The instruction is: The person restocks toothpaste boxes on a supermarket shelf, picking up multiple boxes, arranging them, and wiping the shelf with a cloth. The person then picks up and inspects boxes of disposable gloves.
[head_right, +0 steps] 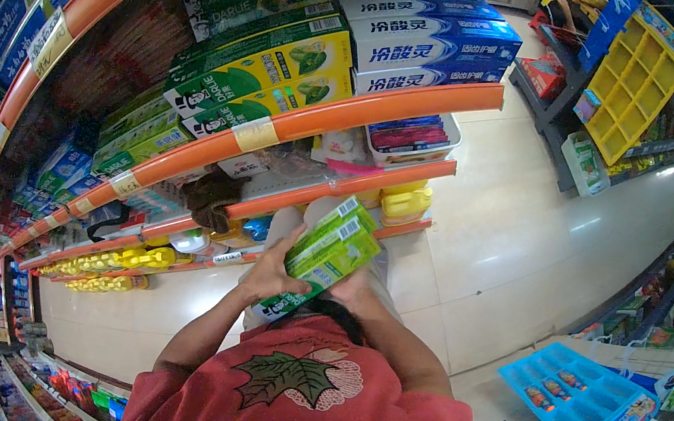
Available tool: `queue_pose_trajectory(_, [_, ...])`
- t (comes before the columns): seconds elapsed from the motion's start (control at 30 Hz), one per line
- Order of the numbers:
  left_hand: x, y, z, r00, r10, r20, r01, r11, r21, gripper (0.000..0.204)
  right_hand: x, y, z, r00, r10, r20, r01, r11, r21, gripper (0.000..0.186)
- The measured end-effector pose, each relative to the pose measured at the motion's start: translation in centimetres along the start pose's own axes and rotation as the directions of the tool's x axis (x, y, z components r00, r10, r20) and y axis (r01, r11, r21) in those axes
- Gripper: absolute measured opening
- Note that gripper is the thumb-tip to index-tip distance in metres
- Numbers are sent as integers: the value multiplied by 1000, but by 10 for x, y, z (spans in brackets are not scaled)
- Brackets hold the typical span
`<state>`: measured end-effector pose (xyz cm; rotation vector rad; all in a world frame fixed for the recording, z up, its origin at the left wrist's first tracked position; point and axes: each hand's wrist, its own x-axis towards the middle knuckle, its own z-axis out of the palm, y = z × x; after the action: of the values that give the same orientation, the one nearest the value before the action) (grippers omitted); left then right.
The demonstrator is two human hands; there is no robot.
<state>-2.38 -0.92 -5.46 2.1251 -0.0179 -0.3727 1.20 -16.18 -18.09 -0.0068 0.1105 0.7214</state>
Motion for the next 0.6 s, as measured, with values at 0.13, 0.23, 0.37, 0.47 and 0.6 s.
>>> queue_pose_trajectory(0.13, [8,4,5,989,-10,-150,21,997,71,101,-13,0,53,994,-92,65,94,995,-35,67])
queue_pose_trajectory(0.23, [8,11,19,978,-77,-196,134,945,299,101,-11,5,29,977,-196,-81,166,944,-286,64])
queue_pose_trajectory(0.37, [7,14,30,982,-75,-171,148,869,471,101,-15,6,24,952,-220,-215,155,947,-281,51])
queue_pose_trajectory(0.47, [8,17,29,989,-58,-139,121,856,502,99,-20,3,30,950,-201,-237,150,965,-217,47])
queue_pose_trajectory(0.6, [11,8,28,987,-20,-157,84,910,406,88,-19,1,29,966,-166,-197,134,976,-169,47])
